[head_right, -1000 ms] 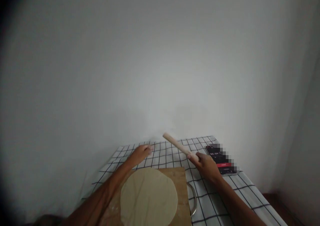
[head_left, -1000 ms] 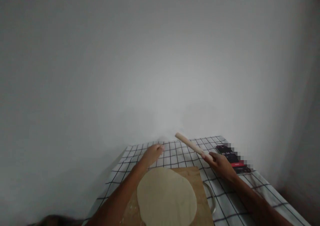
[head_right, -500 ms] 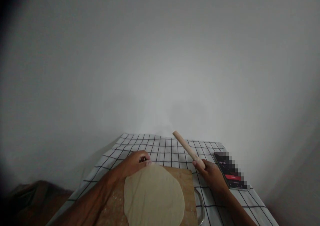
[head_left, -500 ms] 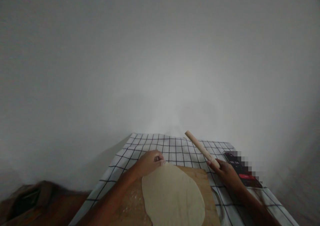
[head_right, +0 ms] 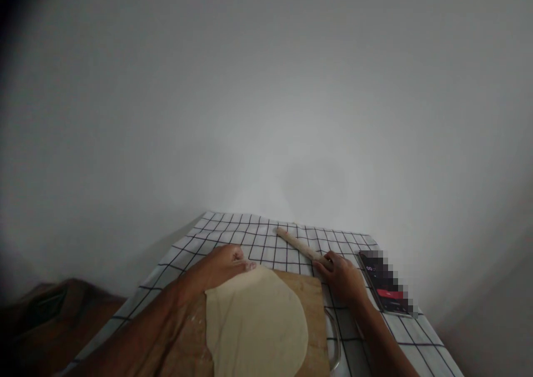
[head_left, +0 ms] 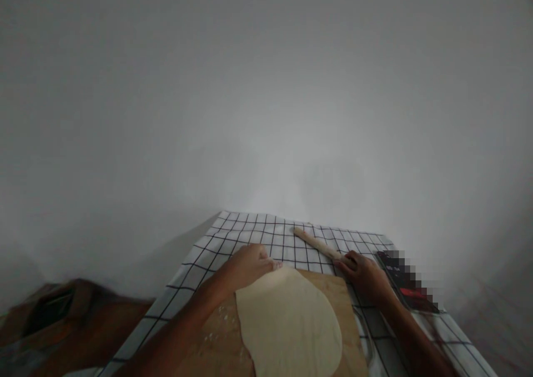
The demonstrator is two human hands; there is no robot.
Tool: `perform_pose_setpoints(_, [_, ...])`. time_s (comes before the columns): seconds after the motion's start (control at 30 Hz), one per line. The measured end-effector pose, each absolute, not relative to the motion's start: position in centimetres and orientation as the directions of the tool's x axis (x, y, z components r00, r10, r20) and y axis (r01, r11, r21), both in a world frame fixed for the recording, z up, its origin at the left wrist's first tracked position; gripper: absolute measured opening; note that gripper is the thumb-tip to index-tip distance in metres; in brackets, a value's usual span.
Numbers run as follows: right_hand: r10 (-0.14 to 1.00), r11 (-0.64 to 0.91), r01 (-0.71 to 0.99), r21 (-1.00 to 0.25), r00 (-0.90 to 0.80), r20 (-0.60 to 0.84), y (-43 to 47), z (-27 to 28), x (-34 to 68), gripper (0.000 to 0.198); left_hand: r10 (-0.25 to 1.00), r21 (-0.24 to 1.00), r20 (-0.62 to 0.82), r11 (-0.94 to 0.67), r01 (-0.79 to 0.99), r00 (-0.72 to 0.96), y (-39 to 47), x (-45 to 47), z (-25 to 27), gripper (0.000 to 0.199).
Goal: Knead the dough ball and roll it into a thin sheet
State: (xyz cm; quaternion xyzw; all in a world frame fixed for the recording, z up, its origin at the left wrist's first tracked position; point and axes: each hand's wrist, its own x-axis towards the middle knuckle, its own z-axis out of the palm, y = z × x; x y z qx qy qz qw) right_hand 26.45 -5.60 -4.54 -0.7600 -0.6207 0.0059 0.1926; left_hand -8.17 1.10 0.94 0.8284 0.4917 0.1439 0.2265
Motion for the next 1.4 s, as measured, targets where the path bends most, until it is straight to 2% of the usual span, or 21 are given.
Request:
perform_pose_setpoints(0.1, [0.939, -0.091, 0.934, -0.346, 0.197, 0.284, -5.7, -4.9, 26.8, 0.034, 0.863, 0.466, 0.012, -0.451, 0.761, 0.504, 0.9, -8.3, 1.1, 0.044])
perform_pose_setpoints(0.23, [0.907, 0.052, 0.925, -0.376, 0.113, 0.405, -6.2, -4.3, 26.7, 0.031, 0.779, 0.447, 0.226, -0.616, 0.648, 0.585, -0.6, -7.4, 2.6, 0.035])
perform_pose_setpoints(0.33, [0.858, 0.259, 0.862, -0.435, 0.002, 0.513, -7.2, -2.9, 25.3, 0.031, 0.691, 0.432, 0.323, -0.716, 0.549, 0.647, -2.3, -6.6, 4.1, 0.030])
perform_pose_setpoints(0.43, [0.867, 0.418, 0.727, -0.545, -0.139, 0.479, -8.4, -1.6, 22.9, 0.034, 0.600, 0.356, 0.397, -0.798, 0.486, 0.695, -3.6, -6.3, 5.2, 0.028])
perform_pose_setpoints(0.53, [0.864, 0.487, 0.675, -0.555, -0.278, 0.420, -9.1, -1.3, 20.3, 0.042, 0.524, 0.289, 0.521, -0.851, 0.438, 0.674, -4.4, -6.4, 5.4, 0.029])
perform_pose_setpoints(0.63, [0.864, 0.499, 0.667, -0.553, -0.337, 0.374, -8.8, -1.6, 18.7, 0.033, 0.504, 0.293, 0.586, -0.862, 0.414, 0.635, -4.7, -6.4, 5.2, 0.029])
perform_pose_setpoints(0.77, [0.861, 0.506, 0.612, -0.608, -0.318, 0.397, -7.9, -2.1, 18.0, 0.014, 0.575, 0.377, 0.528, -0.818, 0.434, 0.625, -5.2, -6.3, 5.5, 0.031])
perform_pose_setpoints(0.87, [0.878, 0.478, 0.569, -0.669, -0.292, 0.380, -7.8, -2.0, 17.9, 0.018, 0.655, 0.466, 0.484, -0.754, 0.462, 0.581, -5.3, -6.3, 6.3, 0.031])
perform_pose_setpoints(0.93, [0.903, 0.430, 0.556, -0.711, -0.266, 0.338, -8.0, -1.9, 17.9, 0.021, 0.694, 0.481, 0.478, -0.720, 0.500, 0.539, -5.2, -6.2, 7.1, 0.031])
perform_pose_setpoints(1.07, [0.920, 0.392, 0.487, -0.781, -0.223, 0.323, -8.5, -1.6, 17.8, 0.026, 0.695, 0.415, 0.502, -0.716, 0.561, 0.516, -5.2, -5.7, 8.9, 0.032])
perform_pose_setpoints(1.2, [0.916, 0.399, 0.438, -0.806, -0.152, 0.371, -8.9, -1.0, 17.6, 0.029, 0.687, 0.356, 0.506, -0.717, 0.600, 0.521, -6.0, -5.2, 11.0, 0.034])
perform_pose_setpoints(1.4, [0.877, 0.466, 0.417, -0.781, -0.105, 0.468, -9.9, 0.5, 18.0, 0.029, 0.701, 0.379, 0.507, -0.704, 0.601, 0.502, -7.8, -4.9, 13.7, 0.035])
